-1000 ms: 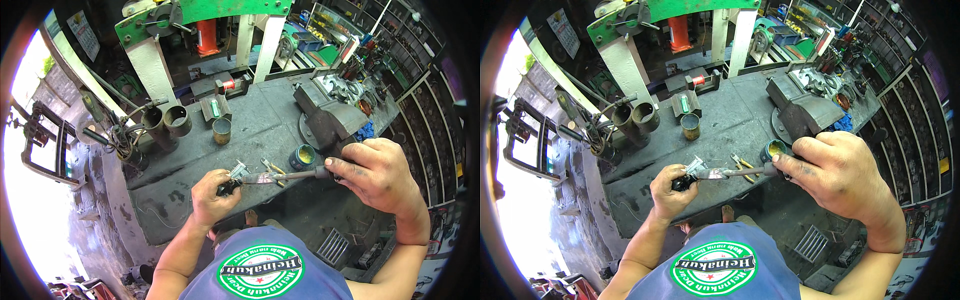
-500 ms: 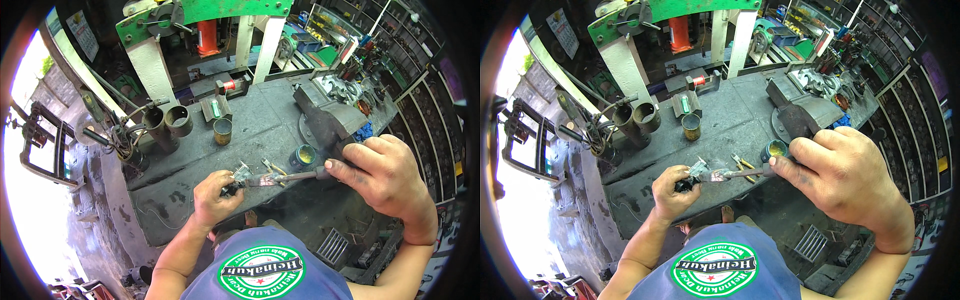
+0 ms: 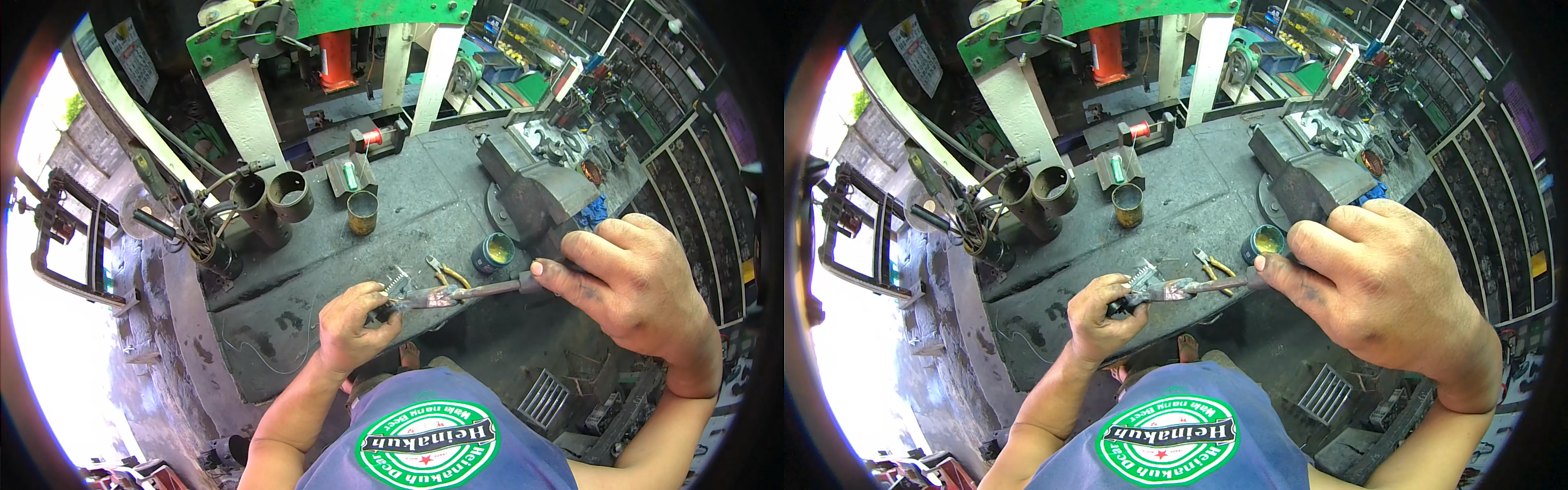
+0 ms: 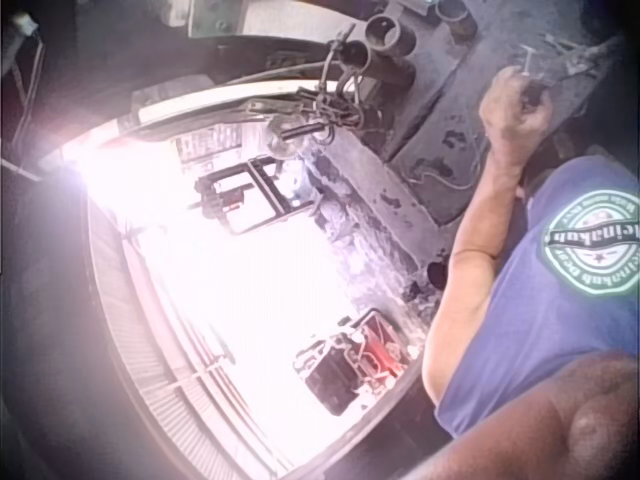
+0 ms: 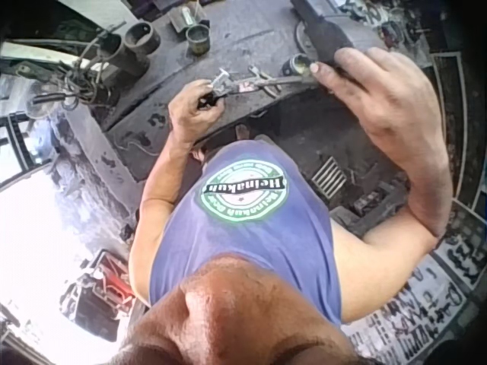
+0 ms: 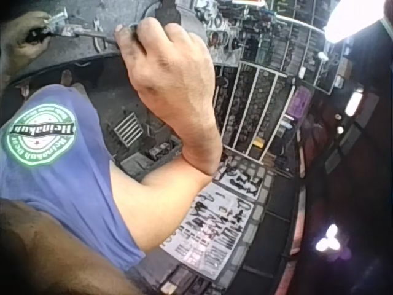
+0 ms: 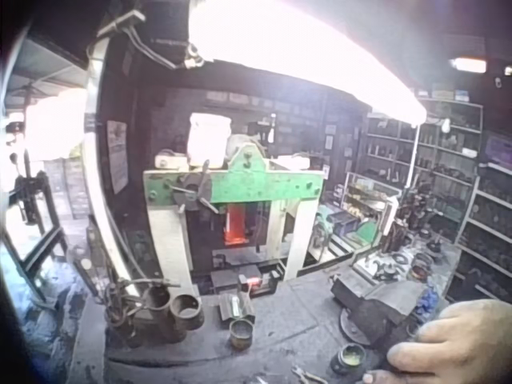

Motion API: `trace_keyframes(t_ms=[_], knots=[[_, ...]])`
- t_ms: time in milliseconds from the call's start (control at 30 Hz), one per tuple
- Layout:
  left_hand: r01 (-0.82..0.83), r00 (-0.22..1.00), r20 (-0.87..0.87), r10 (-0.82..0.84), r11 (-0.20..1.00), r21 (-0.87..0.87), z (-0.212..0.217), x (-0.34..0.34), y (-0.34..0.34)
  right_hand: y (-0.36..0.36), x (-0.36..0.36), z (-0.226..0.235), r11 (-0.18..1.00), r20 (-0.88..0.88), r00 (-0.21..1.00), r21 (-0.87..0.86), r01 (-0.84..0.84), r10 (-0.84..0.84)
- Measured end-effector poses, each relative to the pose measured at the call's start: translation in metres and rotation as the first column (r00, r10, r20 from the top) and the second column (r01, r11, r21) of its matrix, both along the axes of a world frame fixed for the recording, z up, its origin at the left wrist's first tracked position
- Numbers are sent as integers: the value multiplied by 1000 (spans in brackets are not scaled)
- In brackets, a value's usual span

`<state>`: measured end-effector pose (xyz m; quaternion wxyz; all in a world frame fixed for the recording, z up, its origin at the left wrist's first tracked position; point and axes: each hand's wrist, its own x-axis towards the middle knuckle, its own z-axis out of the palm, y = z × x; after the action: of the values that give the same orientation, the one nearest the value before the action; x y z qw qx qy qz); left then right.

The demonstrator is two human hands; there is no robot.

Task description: The person assembles small mechanical parts on a workbench, using pliers to manipulate components and a cloth to wipe surfaces. They handle a small black device, a metal rod, and a blue cloth, moving between different areas of the workshop to retrieve tools and parts.

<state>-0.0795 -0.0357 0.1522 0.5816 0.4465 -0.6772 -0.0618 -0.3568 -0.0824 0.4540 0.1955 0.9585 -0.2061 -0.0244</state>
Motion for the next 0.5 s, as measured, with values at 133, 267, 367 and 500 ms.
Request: trace_keyframes(t_ms=[133, 267, 367, 500], knots=[[-3, 1000, -2, 3, 1000, 7, -2, 0, 1, 1, -1, -3, 999, 11, 999, 37, 32, -33], [-6, 1000, -24, 7, 1000, 4, -3, -2, 3, 3, -4, -3, 999, 37, 999, 36, 29, -30], [6, 999, -53, -6, 1000, 12, -3, -2, 4, 5, -6, -2, 999, 65, 997, 33, 25, -27], [2, 995, -96, 0, 1000, 20, -4, -1, 2, 10, -13, 6, 999, 152, 988, -49, 3, 4]])
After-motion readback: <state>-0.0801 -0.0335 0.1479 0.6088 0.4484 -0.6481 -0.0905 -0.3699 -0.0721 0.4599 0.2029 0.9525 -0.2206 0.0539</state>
